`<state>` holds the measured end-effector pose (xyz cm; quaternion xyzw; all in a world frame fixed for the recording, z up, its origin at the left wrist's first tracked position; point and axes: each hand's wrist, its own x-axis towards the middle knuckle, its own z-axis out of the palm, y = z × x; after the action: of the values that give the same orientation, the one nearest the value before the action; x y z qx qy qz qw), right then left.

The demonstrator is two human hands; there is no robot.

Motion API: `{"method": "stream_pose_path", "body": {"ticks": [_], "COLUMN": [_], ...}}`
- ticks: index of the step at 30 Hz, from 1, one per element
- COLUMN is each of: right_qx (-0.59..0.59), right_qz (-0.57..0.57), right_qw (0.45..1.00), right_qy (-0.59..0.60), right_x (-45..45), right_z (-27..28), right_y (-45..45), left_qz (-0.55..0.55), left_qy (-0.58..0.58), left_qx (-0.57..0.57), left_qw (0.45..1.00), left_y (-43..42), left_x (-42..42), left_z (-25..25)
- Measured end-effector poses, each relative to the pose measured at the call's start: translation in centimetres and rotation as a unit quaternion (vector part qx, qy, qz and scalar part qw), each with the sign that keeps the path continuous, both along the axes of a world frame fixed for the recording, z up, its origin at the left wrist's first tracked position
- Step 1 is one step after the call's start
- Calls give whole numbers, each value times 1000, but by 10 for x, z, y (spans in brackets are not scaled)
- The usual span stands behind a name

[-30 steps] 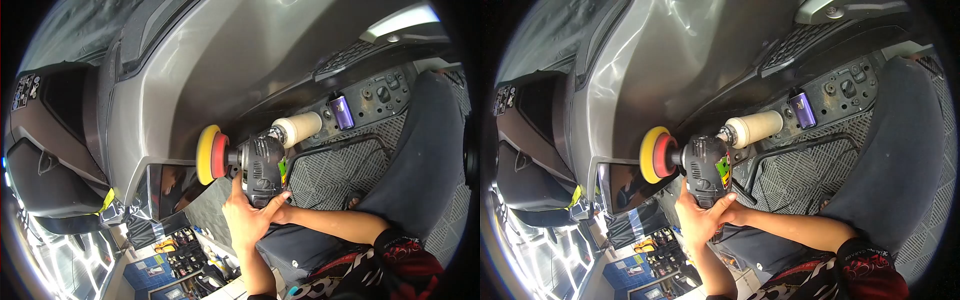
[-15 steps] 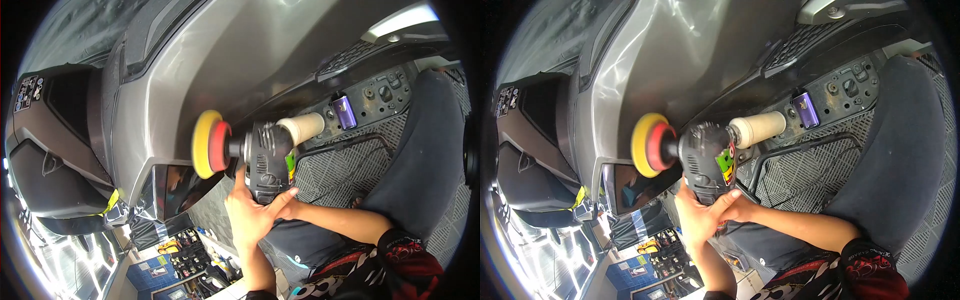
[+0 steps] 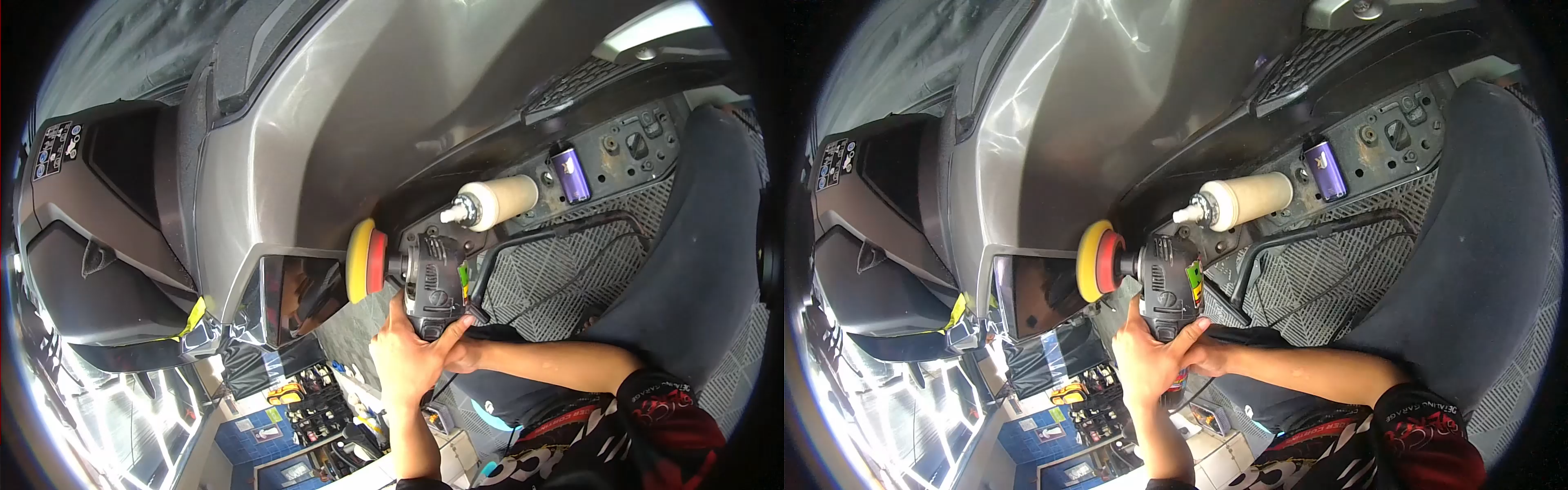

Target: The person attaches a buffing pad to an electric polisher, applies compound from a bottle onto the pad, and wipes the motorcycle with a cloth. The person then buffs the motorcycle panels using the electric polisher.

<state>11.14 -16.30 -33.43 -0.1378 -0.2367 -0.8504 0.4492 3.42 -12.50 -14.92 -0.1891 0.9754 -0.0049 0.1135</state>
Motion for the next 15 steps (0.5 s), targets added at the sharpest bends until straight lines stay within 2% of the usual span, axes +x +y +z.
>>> {"method": "stream_pose_path", "body": {"ticks": [3, 4, 6, 9, 13, 15], "right_qx": [-45, -11, 59, 202, 362, 438], "right_qz": [79, 64, 34, -104, -284, -346], "right_qw": [996, 997, 995, 973, 873, 800], "right_qy": [-19, -39, -70, 27, 161, 221], "right_x": [29, 16, -8, -31, -70, -93], "right_z": [-20, -4, 27, 35, 46, 58], "right_y": [-25, -10, 26, 52, 96, 131], "left_qz": [-1, 8, -12, -27, -91, -129], "left_qy": [-3, -16, 4, 39, 96, 136], "left_qx": [-65, -78, -30, 79, 235, 312], "left_qw": [998, 997, 999, 996, 963, 931], "left_y": [-2, 2, 3, 7, 18, 31], "left_x": [6, 5, 5, 0, -24, -35], "left_z": [-3, 0, 6, 17, 29, 31]}}
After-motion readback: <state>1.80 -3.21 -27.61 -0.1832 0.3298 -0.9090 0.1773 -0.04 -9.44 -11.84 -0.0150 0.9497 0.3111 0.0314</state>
